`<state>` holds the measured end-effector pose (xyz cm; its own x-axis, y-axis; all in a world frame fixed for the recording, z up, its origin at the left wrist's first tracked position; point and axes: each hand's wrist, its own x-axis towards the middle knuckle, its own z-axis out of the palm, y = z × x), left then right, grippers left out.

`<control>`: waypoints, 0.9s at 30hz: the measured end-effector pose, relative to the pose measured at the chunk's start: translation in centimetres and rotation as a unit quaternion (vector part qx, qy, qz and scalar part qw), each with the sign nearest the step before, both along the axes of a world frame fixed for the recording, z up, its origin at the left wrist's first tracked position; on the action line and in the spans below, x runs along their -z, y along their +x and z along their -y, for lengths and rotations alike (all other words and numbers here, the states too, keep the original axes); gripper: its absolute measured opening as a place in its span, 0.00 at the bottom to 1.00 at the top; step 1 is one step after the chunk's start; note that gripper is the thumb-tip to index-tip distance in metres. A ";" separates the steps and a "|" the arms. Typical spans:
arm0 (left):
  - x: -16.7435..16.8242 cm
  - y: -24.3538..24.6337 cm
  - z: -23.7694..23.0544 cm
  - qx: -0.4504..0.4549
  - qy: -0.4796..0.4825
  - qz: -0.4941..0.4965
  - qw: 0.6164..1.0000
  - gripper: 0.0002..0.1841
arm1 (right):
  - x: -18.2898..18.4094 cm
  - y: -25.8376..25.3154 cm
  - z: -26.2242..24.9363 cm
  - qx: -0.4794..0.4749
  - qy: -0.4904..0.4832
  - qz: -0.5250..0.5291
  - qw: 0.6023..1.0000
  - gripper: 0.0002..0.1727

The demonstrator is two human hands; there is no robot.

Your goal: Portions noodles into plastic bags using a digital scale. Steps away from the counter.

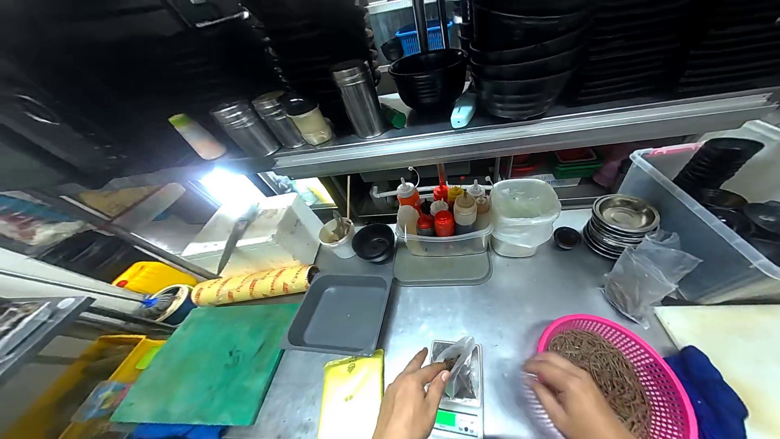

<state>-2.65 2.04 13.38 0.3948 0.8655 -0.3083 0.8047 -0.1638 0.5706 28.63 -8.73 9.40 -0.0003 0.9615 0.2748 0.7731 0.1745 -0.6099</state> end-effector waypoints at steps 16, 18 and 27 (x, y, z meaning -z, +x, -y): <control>4.2 1.7 2.9 -0.011 -0.007 0.044 0.999 0.32 | 1.7 -15.7 -11.1 -0.087 -0.436 0.253 0.859 0.18; 4.8 1.4 2.9 -0.005 -0.019 0.049 0.999 0.33 | 2.6 -15.4 -11.0 -0.109 -0.402 0.266 0.869 0.16; 4.1 -0.3 1.8 0.004 0.005 0.093 0.996 0.35 | 0.8 -12.6 -9.1 -0.132 -0.187 0.258 0.939 0.08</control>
